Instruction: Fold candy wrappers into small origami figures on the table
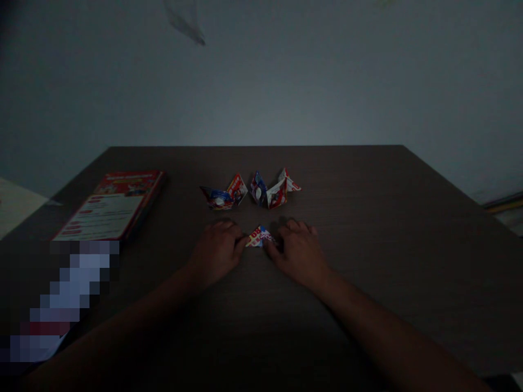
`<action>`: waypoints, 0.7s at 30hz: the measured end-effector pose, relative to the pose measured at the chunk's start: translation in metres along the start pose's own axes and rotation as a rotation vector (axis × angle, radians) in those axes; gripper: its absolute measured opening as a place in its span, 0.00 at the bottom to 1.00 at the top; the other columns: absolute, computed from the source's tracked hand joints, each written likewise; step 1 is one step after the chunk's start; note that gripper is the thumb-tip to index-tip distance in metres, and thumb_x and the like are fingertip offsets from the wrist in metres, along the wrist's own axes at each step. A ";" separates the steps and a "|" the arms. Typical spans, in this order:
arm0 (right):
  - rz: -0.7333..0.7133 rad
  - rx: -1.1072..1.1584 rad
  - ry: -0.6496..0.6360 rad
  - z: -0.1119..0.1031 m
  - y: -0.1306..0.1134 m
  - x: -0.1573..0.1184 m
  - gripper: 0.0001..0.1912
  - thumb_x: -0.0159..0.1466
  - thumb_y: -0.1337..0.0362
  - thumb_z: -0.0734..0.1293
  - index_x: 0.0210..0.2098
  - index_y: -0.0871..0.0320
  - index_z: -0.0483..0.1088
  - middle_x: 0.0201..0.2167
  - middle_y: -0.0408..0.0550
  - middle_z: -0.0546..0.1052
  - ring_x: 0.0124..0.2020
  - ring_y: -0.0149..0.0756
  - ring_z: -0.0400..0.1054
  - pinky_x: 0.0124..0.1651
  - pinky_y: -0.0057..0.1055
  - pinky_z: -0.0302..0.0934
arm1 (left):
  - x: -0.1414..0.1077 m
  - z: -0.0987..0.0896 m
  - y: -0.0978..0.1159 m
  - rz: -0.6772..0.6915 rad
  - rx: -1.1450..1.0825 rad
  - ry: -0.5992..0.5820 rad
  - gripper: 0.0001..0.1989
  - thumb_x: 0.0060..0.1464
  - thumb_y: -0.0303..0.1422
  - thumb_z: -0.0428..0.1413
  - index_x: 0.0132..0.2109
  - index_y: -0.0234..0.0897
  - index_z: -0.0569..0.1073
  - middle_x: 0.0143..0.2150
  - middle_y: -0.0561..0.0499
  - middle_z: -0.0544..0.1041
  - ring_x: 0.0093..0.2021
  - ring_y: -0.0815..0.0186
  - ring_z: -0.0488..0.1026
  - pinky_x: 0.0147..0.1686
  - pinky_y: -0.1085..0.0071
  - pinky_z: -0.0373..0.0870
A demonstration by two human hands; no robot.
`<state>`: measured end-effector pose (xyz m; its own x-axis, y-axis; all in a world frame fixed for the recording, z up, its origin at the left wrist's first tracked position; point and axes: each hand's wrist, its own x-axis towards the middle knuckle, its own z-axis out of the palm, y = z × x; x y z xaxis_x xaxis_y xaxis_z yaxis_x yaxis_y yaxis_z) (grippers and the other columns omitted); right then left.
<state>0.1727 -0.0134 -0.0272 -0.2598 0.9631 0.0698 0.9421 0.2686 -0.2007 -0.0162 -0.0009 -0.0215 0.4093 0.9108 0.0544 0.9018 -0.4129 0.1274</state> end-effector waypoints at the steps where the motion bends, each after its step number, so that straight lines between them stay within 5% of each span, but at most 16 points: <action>1: 0.001 -0.005 0.005 0.000 0.000 0.000 0.18 0.63 0.51 0.58 0.30 0.58 0.69 0.34 0.51 0.71 0.39 0.44 0.64 0.38 0.37 0.50 | 0.000 0.000 0.000 -0.005 0.000 -0.007 0.14 0.60 0.37 0.46 0.36 0.34 0.72 0.39 0.44 0.74 0.42 0.57 0.69 0.38 0.62 0.63; 16: 0.040 -0.072 0.032 0.002 -0.006 0.000 0.20 0.62 0.48 0.58 0.32 0.57 0.70 0.35 0.53 0.73 0.39 0.47 0.65 0.39 0.40 0.52 | 0.001 -0.003 0.001 0.003 0.009 -0.013 0.15 0.60 0.38 0.45 0.36 0.34 0.73 0.39 0.43 0.74 0.41 0.58 0.69 0.38 0.62 0.63; 21: 0.028 -0.069 0.043 0.001 -0.006 0.000 0.20 0.62 0.48 0.58 0.33 0.57 0.71 0.37 0.54 0.73 0.40 0.47 0.65 0.39 0.40 0.53 | 0.000 -0.003 0.003 0.003 -0.004 0.011 0.20 0.59 0.45 0.45 0.35 0.34 0.73 0.37 0.43 0.74 0.40 0.57 0.70 0.37 0.61 0.64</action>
<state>0.1669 -0.0147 -0.0266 -0.2250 0.9685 0.1068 0.9617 0.2384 -0.1356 -0.0137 -0.0017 -0.0182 0.4100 0.9097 0.0655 0.9002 -0.4152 0.1314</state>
